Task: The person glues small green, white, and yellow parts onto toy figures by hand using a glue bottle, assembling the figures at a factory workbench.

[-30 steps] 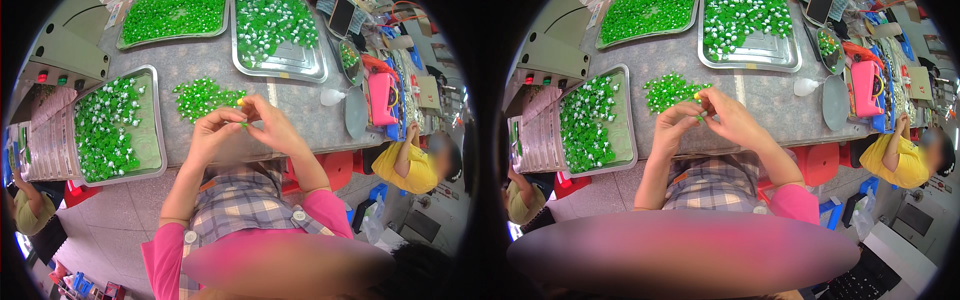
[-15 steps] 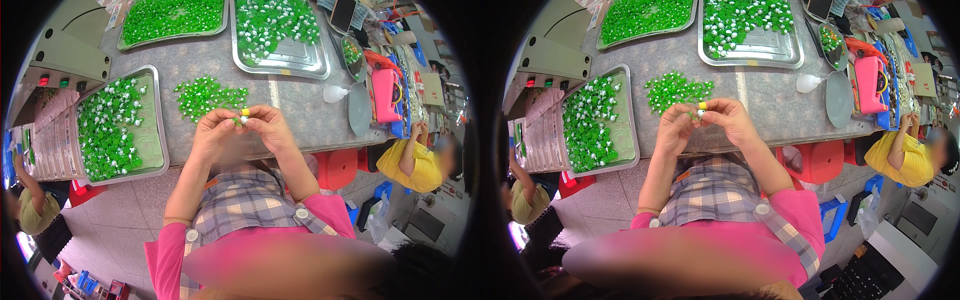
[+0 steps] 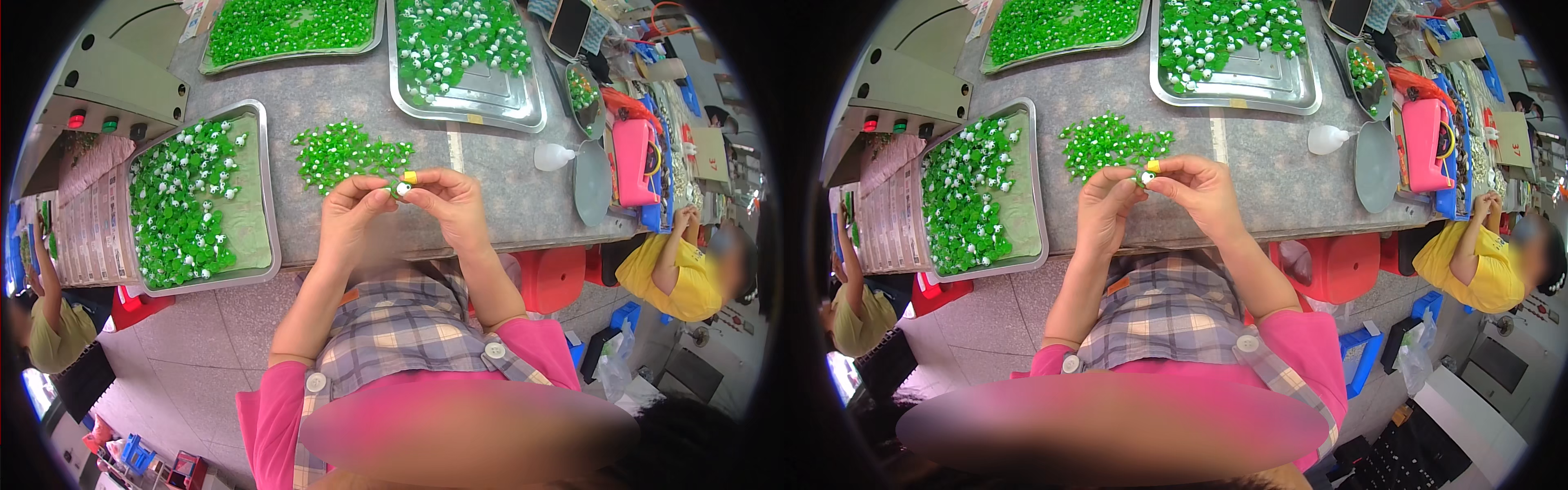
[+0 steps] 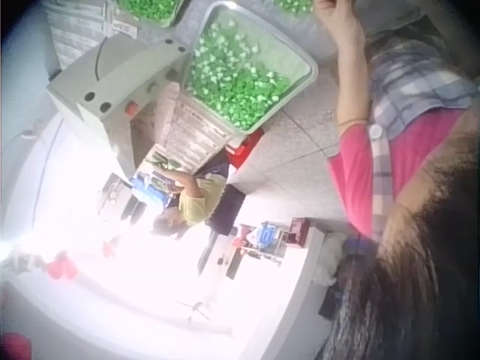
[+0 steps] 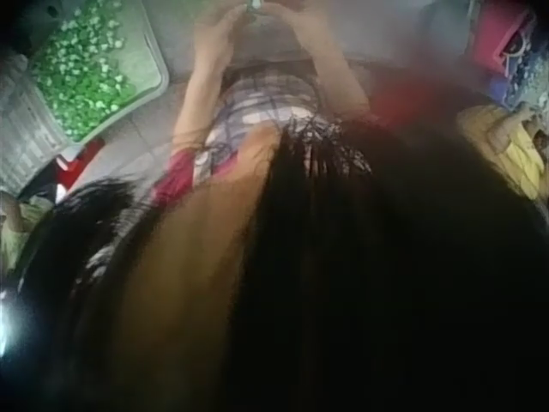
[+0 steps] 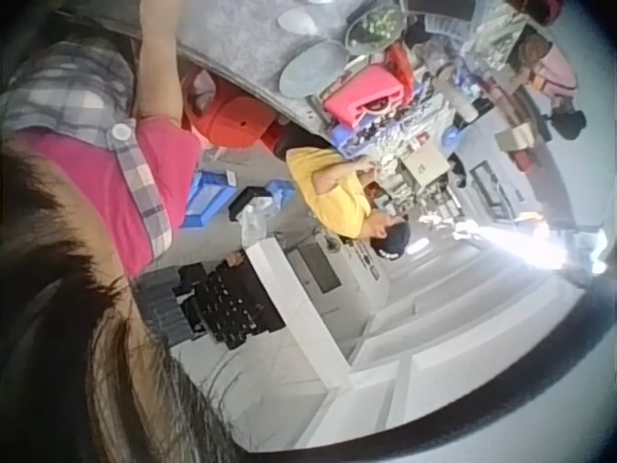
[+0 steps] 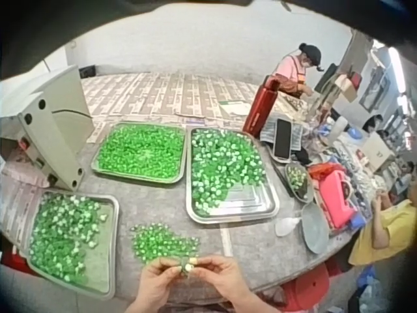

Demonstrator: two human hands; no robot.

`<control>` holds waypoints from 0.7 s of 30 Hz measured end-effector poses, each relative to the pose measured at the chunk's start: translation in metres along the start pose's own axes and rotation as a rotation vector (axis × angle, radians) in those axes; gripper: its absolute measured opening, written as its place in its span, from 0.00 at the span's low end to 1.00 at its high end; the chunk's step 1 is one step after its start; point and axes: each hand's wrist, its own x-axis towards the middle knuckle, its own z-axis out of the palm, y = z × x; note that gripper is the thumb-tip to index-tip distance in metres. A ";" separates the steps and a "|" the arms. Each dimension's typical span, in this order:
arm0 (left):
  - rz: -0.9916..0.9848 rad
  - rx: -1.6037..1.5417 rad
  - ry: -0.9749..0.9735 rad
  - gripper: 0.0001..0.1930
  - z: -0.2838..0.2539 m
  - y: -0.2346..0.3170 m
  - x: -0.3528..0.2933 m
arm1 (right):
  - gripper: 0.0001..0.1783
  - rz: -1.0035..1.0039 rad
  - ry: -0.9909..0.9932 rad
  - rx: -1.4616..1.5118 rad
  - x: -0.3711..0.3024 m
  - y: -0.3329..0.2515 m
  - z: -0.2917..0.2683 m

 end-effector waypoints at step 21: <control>0.428 0.889 -0.179 0.04 0.013 0.027 -0.004 | 0.10 0.208 -0.131 0.030 0.000 -0.009 -0.012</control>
